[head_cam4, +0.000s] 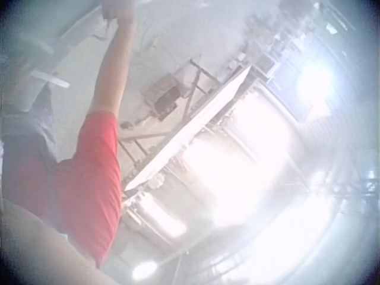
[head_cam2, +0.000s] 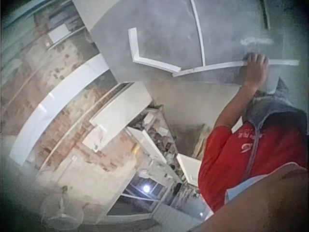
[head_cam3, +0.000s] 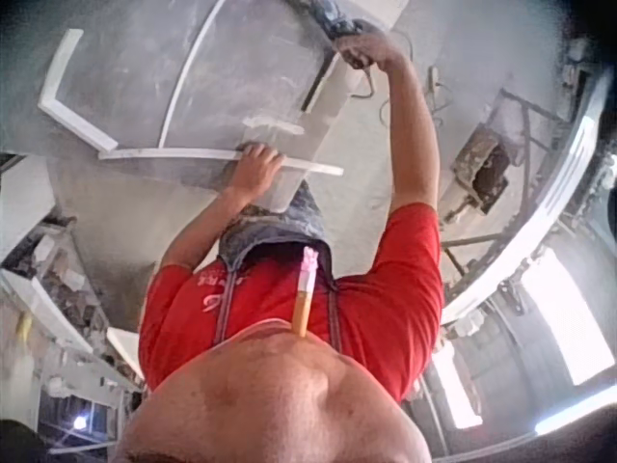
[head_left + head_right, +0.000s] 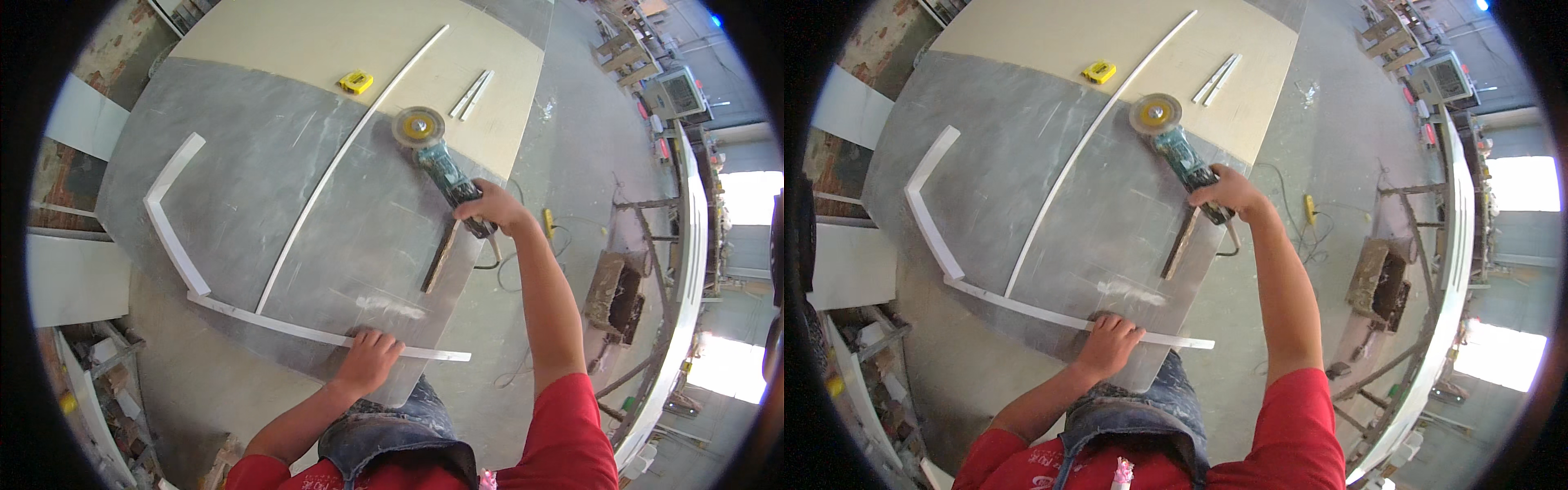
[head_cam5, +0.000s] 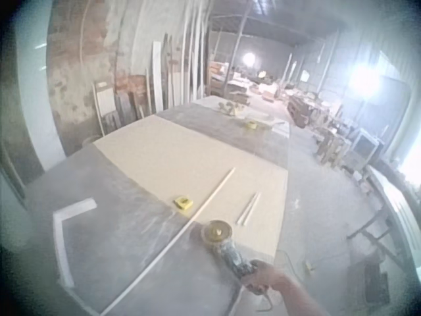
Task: The person measures and cuts white plastic trim pieces using a tape measure and an angle grinder. They repeatedly measure the trim against a large white panel, mark lengths, and cut the pieces to size on a workbench.
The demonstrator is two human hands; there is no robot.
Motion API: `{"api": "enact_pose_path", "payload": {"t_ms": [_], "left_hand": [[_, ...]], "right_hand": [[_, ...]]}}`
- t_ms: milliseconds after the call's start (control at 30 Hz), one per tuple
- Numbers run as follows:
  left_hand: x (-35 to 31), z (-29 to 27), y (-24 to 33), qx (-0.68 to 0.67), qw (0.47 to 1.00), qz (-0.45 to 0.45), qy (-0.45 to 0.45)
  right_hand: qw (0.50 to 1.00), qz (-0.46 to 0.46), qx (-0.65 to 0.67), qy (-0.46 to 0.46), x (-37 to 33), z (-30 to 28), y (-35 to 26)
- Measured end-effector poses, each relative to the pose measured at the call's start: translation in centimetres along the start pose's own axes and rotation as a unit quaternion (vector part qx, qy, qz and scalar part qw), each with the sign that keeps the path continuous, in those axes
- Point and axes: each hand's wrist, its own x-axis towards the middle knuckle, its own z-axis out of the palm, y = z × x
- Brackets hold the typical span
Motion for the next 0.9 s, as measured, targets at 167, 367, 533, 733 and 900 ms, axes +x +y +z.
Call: {"api": "enact_pose_path", "payload": {"t_ms": [167,367,533,733,900], "left_hand": [[0.1,0.4,0.3,0.018,1.000,-0.009,-0.006],[0.1,0.8,0.4,0.042,0.999,-0.006,-0.032],[1.2,0.3,2.4,0.044,0.998,-0.029,-0.030],[3.5,3.6,5.5,0.038,0.998,0.059,-0.011],[4.0,5.9,5.1,0.027,0.997,0.069,0.025]], "right_hand": [[0.913,-0.019,0.385,-0.131,1.7,2.5,1.8],[0.952,-0.213,0.213,0.053,-11.7,-2.2,7.5],[0.923,-0.151,0.345,0.077,-23.2,-4.1,14.3],[0.894,-0.096,0.411,0.149,-28.0,2.7,21.4],[0.860,0.055,0.473,0.184,-33.0,10.1,25.6]]}}
